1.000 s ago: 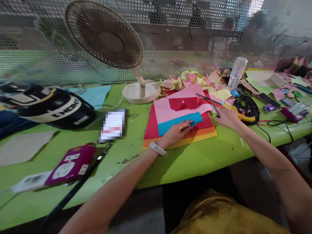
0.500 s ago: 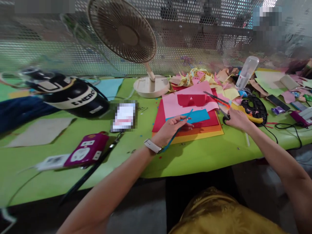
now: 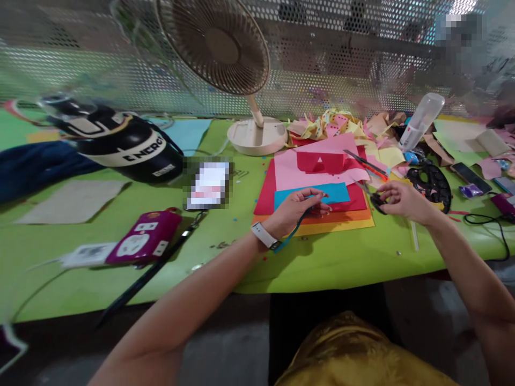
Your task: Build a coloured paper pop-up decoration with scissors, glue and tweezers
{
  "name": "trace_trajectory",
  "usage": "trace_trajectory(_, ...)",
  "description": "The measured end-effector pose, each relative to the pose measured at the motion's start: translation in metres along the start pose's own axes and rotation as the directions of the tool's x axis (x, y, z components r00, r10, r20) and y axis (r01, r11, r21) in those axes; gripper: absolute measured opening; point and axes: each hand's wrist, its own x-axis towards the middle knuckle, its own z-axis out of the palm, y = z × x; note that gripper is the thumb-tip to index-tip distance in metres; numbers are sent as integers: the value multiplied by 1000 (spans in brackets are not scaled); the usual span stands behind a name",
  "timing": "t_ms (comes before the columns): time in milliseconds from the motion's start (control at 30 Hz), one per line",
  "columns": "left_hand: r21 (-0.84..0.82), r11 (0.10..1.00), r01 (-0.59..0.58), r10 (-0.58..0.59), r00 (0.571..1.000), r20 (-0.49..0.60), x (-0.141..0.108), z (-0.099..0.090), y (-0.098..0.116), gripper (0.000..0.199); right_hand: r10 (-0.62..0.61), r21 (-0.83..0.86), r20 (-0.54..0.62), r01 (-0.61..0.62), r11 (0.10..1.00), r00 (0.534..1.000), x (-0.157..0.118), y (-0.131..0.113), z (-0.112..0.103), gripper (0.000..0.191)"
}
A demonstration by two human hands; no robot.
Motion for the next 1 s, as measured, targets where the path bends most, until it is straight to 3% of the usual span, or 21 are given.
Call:
trace_trajectory(167, -35, 998, -48, 47, 998, -34, 3, 1, -3, 36, 15, 277, 214, -75, 958, 977, 13, -11, 35, 43)
trace_trajectory(367, -51, 996, -69, 69, 998, -13, 7, 1, -9, 38, 55, 248, 292, -131, 960, 955, 26, -19, 59, 36)
trace_trajectory(600, -72, 996, -46, 47, 999, 15, 4, 1, -14, 31, 190, 193, 381, -279, 941, 905, 29, -13, 68, 32)
trace_trajectory(800, -86, 996, 21, -18, 999, 43, 1, 0, -11, 34, 204, 146, 500, -314, 938, 842, 24, -15, 71, 19)
trace_trajectory(900, -65, 996, 64, -61, 997, 48, -2, 0, -9, 35, 178, 194, 506, -313, 930, 844, 24, -12, 71, 19)
trace_trajectory(1000, -40, 998, 58, -56, 998, 28, -5, 1, -6, 33, 127, 305, 481, -302, 903, 867, 24, -10, 68, 31)
